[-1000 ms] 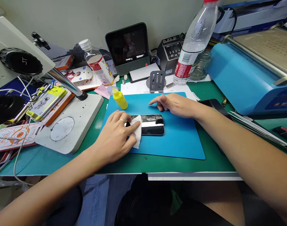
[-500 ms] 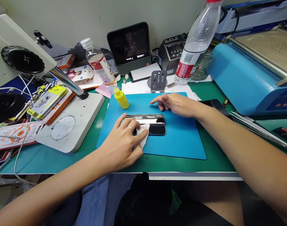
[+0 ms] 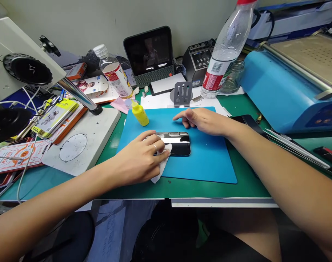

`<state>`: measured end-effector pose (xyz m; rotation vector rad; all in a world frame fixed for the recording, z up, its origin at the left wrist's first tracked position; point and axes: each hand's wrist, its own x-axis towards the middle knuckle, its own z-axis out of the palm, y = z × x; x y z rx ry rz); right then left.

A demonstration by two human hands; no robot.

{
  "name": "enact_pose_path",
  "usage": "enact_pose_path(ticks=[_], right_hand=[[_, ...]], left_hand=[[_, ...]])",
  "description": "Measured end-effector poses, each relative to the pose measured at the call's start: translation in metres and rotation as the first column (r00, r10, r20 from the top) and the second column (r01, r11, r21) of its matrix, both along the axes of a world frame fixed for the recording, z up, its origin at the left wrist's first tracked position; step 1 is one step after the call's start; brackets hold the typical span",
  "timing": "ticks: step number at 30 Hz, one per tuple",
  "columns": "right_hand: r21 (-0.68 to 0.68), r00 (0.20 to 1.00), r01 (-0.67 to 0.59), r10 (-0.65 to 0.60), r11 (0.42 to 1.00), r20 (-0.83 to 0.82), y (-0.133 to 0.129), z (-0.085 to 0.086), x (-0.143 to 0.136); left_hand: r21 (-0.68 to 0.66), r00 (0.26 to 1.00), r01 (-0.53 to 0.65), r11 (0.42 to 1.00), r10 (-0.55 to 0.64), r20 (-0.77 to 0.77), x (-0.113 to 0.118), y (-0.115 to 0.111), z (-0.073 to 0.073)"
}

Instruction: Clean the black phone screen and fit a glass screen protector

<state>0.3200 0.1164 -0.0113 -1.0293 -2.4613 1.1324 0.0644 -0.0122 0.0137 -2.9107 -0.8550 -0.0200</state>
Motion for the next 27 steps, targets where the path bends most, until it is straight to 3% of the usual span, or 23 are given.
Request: enact_pose_path(ticks=[4, 8, 13, 20, 27], right_hand=[[0.001, 1.0, 0.001, -0.001, 1.0, -0.008, 0.0, 0.0, 0.0], [0.008, 1.0, -0.005, 0.005, 1.0, -0.005, -0.001, 0.001, -0.001], [0.023, 1.0, -0.01, 0.01, 1.0, -0.004, 0.0, 0.0, 0.0], [0.025, 1.0, -0.014, 0.014, 1.0, 0.014, 0.002, -0.002, 0.001], [0.155, 0.997, -0.072, 0.066, 0.985, 0.045, 0.002, 0.0, -0.001]], left_hand=[[0.007, 0.997, 0.072, 0.997, -0.072, 0.002, 0.008, 0.01, -0.001], [0.0, 0.997, 0.073, 0.997, -0.073, 0.025, 0.013, 0.013, -0.004], [-0.013, 0.997, 0.052, 0.999, -0.051, 0.049, 0.002, 0.01, -0.003], [-0.068, 0.994, -0.075, 0.995, 0.08, 0.071, -0.015, 0.002, -0.007], [-0.08, 0.926, -0.273, 0.959, 0.284, 0.248, -0.01, 0.024, -0.02]])
